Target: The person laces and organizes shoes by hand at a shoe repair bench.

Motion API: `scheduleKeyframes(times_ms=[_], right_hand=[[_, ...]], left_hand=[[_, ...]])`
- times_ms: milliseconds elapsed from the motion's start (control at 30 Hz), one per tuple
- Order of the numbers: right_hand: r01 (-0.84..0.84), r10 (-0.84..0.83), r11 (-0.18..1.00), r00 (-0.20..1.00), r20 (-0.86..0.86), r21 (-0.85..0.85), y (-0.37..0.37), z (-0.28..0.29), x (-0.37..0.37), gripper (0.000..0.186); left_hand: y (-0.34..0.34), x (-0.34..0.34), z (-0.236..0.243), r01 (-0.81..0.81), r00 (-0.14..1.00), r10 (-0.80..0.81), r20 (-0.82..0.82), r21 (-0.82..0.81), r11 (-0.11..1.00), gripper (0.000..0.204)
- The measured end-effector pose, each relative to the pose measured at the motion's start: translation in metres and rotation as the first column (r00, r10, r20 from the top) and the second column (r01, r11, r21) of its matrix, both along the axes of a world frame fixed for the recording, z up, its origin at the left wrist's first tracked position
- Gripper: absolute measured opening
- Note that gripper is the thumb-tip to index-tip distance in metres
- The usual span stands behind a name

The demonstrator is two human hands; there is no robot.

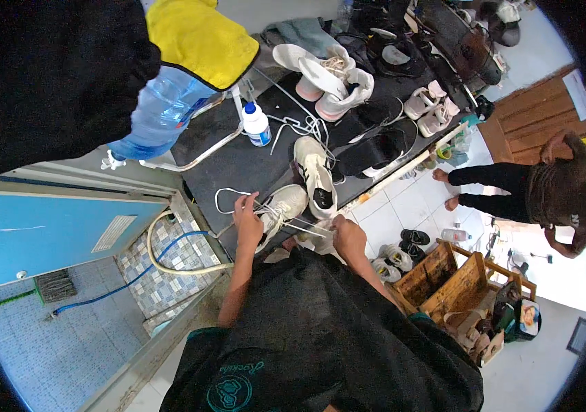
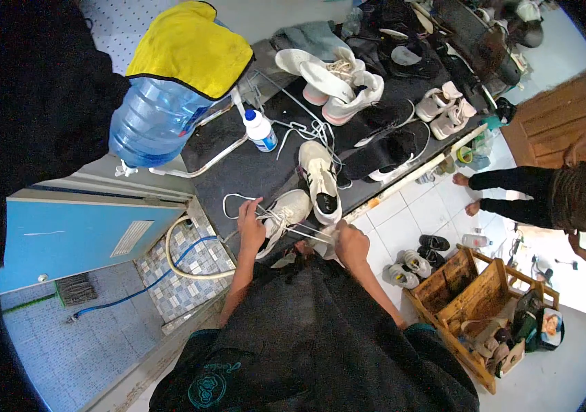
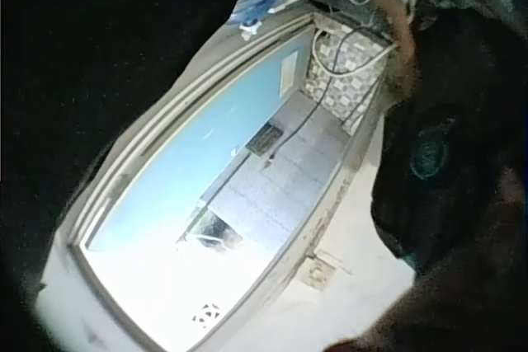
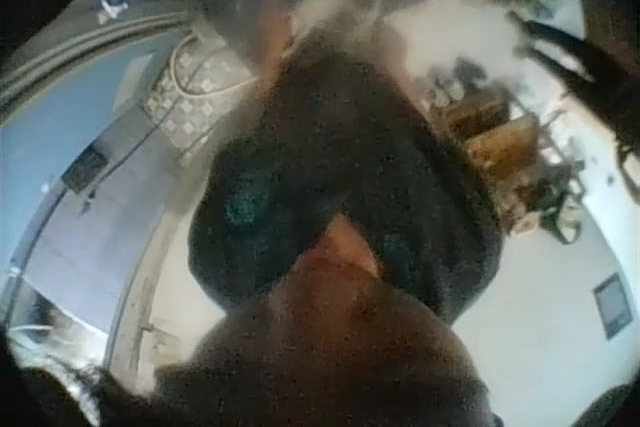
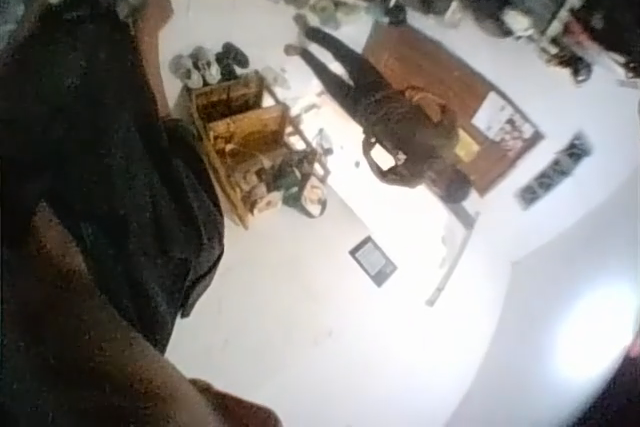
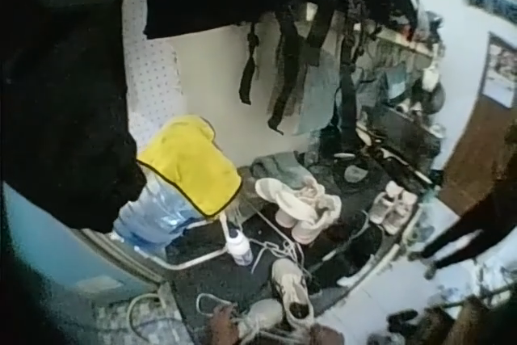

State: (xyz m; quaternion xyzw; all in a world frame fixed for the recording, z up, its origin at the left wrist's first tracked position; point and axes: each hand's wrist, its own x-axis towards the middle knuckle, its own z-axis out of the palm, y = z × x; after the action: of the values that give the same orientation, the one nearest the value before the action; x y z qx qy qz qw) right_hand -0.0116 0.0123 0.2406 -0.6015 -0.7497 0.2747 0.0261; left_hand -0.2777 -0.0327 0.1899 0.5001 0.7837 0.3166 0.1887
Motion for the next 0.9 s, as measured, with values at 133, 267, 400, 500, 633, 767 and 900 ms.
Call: scheduleKeyframes(times_ms=[133,267,400,500,633,767,900], right_hand=[[0.203,-0.563,0.811,0.526,-0.637,-0.549,0.001,-0.025,0.006,0.017],[0.017,-0.827,0.555,0.114,-0.55,-0.831,0.007,-0.014,0.004,0.016],[-0.153,0.102,0.953,0.975,-0.197,-0.263,0.004,-0.007,0.044,0.022],[-0.072,0.111,0.985,0.961,0.255,-0.157,-0.002,-0.029,0.102,0.016],[-0.051,0.096,0.98,0.968,0.234,-0.193,-0.005,-0.045,0.142,0.022],[-0.326,0.373,0.92,0.9,0.226,-0.219,0.014,0.002,0.069,0.043],[-0.272,0.235,0.962,0.801,-0.551,0.016,0.04,0.033,-0.056,0.021]], left_hand=[[0.005,0.006,0.012,0.009,1.0,-0.007,-0.027,0.07,0.998,0.059],[0.005,0.0,0.009,-0.033,0.999,0.033,0.017,0.008,0.999,0.059],[0.003,-0.005,0.009,-0.065,0.998,0.064,0.017,0.069,0.995,0.057],[0.001,-0.011,0.011,-0.084,0.996,0.086,-0.019,0.078,0.993,0.055],[-0.008,-0.012,0.015,-0.077,0.996,0.077,0.042,-0.016,0.997,0.055],[-0.015,-0.012,0.025,0.026,0.999,-0.028,0.035,0.061,0.998,0.056],[-0.015,-0.013,0.033,0.065,0.986,-0.045,-0.158,0.119,0.991,0.041]])
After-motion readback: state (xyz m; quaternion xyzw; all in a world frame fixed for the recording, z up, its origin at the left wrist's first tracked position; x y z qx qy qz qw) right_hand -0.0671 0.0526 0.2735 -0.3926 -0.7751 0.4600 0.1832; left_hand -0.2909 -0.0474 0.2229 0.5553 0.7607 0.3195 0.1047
